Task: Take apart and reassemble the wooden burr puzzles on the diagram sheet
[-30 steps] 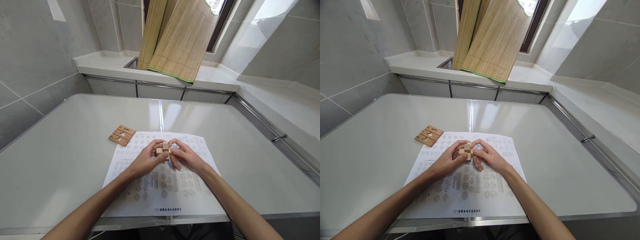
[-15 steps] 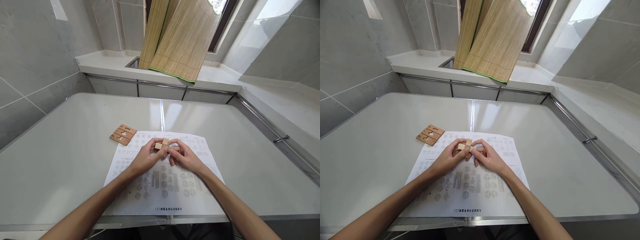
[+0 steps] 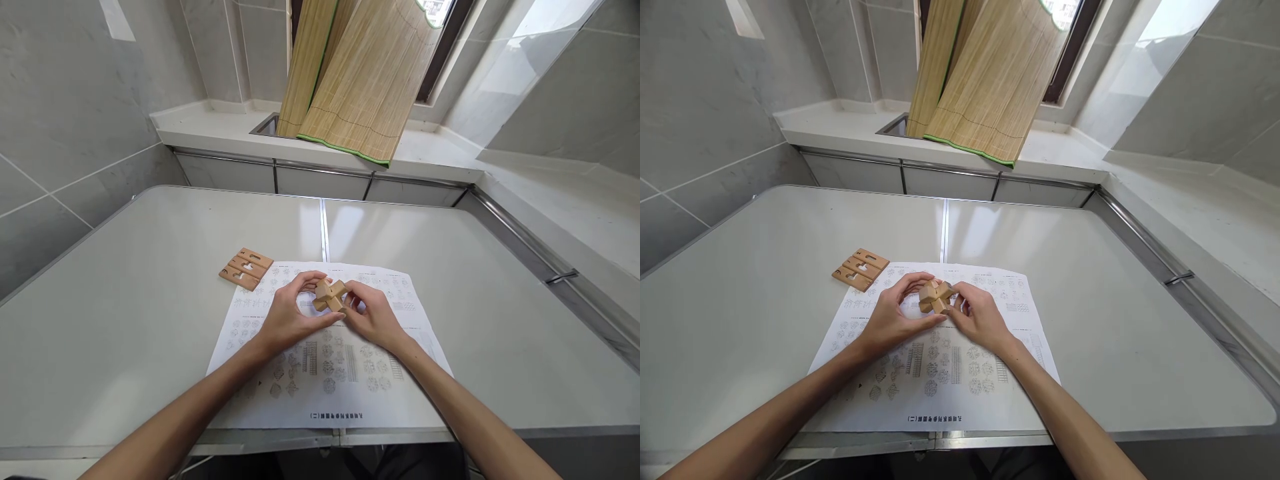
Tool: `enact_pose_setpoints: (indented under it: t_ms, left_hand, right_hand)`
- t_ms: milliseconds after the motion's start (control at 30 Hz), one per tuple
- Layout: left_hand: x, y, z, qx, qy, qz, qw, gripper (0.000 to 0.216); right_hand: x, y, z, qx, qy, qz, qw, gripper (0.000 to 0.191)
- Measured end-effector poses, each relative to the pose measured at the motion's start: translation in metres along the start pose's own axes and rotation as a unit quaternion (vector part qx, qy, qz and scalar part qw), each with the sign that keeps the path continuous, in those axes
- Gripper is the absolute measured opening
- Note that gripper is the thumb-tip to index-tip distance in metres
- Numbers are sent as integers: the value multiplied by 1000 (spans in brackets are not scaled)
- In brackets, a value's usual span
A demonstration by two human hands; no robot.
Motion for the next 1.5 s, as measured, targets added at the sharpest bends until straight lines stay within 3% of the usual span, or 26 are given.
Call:
enact_pose_setpoints:
  t_ms: [200,400,633,900,967,1100,1233,1367,1500]
  left_hand:
    - [0,3,2,-16,3,11,1000,58]
    - [1,4,2,5,6,10,1000,61]
    - [-1,3,-1,10,-16,15,1000,61]
    - [-1,6,0,22,-49,1,999,52]
    - [-2,6,-2,57,-69,0,996,51]
    - [-3,6,-7,124,-114,5,986,49]
    - [-3,10,-8,130,-121,-27,984,52]
    - [-1,16,-7,116,-116,-66,984,53]
    - [-1,17,-7,118,-109,-64,985,54]
  right_hand:
    - [5,1,2,24,-12,52,998,9]
    - [2,4,1,-10,-2,12,1000,21]
    - [2,1,-5,52,-47,42,997,9]
    - [5,1,-4,59,-35,68,995,13]
    - [4,2,-4,38,-16,56,998,23]
    - [1,3,-10,18,-26,46,998,68]
    - [1,4,-16,36,-67,27,997,86]
    - [3,3,-12,38,-44,21,998,71]
    - [2,3,-12,35,-45,28,998,64]
Point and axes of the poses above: each hand's wrist, its own x-axis away from the middle knuckle, its own y-axis out of the palm, z = x × y, the point moved 5 cm from there along -x, towards the middle knuckle, and after that the axes turned 5 degrees about -y, right-handed, at the moved point
